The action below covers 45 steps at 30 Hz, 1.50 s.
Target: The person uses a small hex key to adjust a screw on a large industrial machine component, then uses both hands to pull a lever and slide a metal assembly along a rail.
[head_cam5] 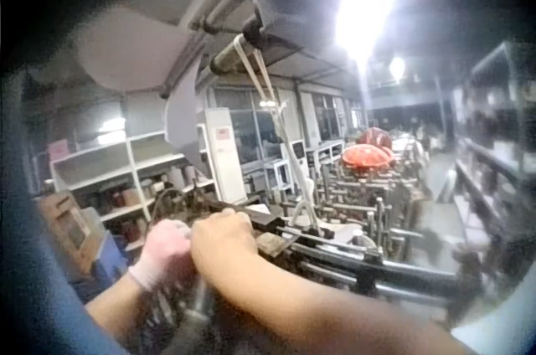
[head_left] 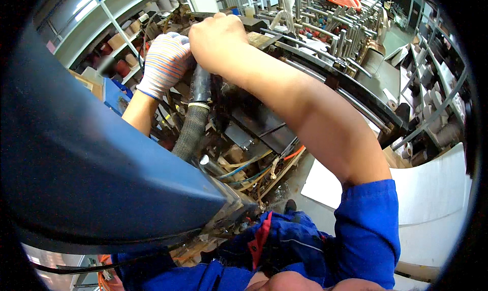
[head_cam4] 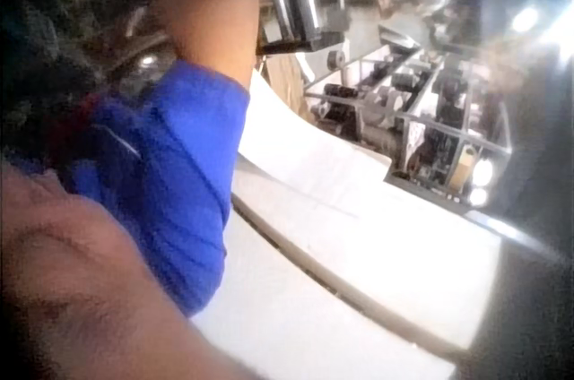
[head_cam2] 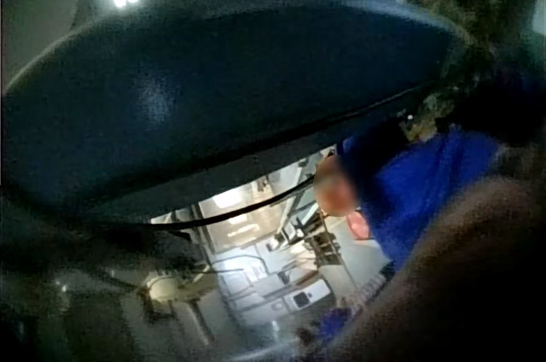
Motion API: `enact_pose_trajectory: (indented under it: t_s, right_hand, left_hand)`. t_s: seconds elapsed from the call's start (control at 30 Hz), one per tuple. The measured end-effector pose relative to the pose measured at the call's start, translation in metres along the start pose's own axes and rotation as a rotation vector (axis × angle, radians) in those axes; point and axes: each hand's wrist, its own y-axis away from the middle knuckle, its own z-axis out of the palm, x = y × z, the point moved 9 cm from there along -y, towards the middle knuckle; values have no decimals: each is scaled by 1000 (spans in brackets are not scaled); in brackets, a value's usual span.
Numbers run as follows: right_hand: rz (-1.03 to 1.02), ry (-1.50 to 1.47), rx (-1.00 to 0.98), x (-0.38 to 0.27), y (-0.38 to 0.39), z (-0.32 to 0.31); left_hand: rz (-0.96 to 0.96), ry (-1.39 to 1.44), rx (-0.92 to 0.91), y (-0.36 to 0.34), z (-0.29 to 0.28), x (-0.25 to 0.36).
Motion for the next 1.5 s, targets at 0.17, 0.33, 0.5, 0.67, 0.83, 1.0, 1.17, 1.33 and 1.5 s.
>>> enact_pose_trajectory:
  t_s: [0.17,0.33,0.5,0.67,0.83,1.0,1.17,1.33,1.5]
  right_hand:
    - [-16,-28,68,-9,-7,3]
    - [-183,7,58,-22,-3,8]
    - [-94,-17,20,-8,4,-3]
    - [-2,-105,-94,-5,-3,13]
    - [32,-97,-108,3,2,5]
    - [-5,-72,-24,1,-7,20]
    - [-186,78,82,-13,-9,17]
    - [-46,49,2,1,1,0]
    - [-19,-60,-45,8,-4,1]
  left_hand:
    - [-45,77,-18,5,9,-11]
    - [-81,95,-51,8,18,-14]
    - [-43,74,29,6,8,-8]
    - [-64,37,-44,10,10,-7]
    - [-81,90,13,-2,7,-5]
    - [-109,125,9,6,13,-12]
    - [-83,143,-36,7,17,-11]
    - [-43,155,30,1,-6,2]
    - [-99,118,-20,2,6,-7]
